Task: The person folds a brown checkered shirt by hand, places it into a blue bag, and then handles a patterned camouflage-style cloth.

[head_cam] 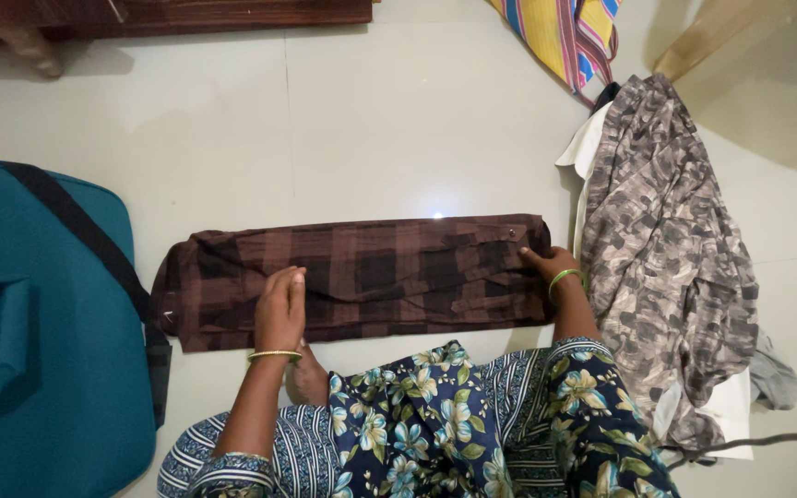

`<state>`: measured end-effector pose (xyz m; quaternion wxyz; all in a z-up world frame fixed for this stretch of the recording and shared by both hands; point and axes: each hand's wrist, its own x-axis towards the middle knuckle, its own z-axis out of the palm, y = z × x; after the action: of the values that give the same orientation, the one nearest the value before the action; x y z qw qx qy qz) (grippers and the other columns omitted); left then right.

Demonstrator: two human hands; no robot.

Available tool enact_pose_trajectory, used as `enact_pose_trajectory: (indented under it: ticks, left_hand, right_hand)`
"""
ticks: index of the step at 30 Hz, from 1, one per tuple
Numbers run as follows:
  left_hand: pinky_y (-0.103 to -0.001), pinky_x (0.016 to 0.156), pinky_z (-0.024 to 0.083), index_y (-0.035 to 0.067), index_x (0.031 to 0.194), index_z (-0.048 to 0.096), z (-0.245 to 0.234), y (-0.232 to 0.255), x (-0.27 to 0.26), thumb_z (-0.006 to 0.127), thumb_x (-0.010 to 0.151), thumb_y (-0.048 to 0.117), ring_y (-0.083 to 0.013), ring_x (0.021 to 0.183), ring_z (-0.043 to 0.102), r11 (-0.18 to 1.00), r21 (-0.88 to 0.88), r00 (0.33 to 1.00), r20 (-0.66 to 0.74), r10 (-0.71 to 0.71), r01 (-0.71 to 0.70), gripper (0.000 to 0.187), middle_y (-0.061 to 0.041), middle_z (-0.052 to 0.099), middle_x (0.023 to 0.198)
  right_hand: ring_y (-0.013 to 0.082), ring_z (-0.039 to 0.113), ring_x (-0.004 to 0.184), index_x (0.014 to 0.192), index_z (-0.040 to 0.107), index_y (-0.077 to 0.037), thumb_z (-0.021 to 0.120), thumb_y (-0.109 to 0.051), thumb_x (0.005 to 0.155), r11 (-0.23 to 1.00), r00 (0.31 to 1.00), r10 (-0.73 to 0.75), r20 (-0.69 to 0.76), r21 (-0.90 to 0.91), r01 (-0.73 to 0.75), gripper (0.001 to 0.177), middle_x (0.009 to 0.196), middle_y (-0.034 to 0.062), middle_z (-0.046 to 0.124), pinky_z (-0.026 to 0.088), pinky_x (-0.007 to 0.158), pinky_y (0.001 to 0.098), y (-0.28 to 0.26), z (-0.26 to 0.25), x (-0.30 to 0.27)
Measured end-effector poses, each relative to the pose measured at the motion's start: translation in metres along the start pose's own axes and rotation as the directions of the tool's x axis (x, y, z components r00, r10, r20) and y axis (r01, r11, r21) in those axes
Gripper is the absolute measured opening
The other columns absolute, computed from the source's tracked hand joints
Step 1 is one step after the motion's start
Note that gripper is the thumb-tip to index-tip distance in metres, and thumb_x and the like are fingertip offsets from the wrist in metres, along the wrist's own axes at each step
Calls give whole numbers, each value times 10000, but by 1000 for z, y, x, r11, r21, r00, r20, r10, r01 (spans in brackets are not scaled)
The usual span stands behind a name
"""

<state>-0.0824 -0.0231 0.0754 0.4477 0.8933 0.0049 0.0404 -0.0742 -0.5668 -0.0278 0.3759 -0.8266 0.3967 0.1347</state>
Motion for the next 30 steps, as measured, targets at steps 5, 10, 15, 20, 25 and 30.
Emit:
enact_pose_trajectory:
  ticks: [5,10,15,20,25,30]
  left_hand:
    - [-433,994,503,26,1185,715,4,4,2,491,1072,328,-368,1163,654,1000,-15,1000,17,-7,7,392,-187,672,1275]
    - [-436,1000,508,29,1182,718,7,4,3,493,1074,332,-370,1168,656,1000,-10,1000,31,4,-4,392,-185,676,1271]
    - [-445,992,510,22,1187,710,8,3,5,478,1082,330,-378,1165,656,1000,-7,999,48,-6,7,399,-195,665,1286]
    - [-445,997,505,20,1185,712,6,4,5,477,1078,325,-380,1164,655,1000,-18,999,40,-1,2,399,-198,664,1284]
    - [-441,993,507,17,1177,718,7,0,4,488,1071,315,-377,1160,656,1000,-28,1000,11,7,-7,391,-195,673,1270]
    - [-428,996,525,36,1157,729,17,-13,10,508,1065,308,-357,1147,676,998,-16,998,-13,57,-57,362,-182,699,1232]
  right_hand:
    - [345,744,934,1198,720,75,846,-534,777,996,999,27,19,-88,-25,751,1095,248,752,595,814,446,-8,1,-6]
    - [306,744,946,1210,699,52,839,-413,797,996,995,-93,43,21,92,638,1098,213,760,593,820,421,9,8,7]
    - [324,692,1096,1295,614,28,724,-371,926,919,917,-391,77,85,385,555,1215,199,726,523,933,403,22,11,18]
    - [385,661,1149,1318,592,-14,680,-390,978,919,929,-368,31,-141,368,515,1233,250,696,504,965,446,10,8,0]
    - [423,666,1126,1304,593,-18,676,-373,978,902,922,-387,-7,-209,377,489,1204,262,700,515,946,470,4,8,-8]
    - [425,658,1119,1296,624,-65,723,-385,938,886,907,-410,-97,-278,371,490,1198,237,705,517,933,492,-8,4,-17]
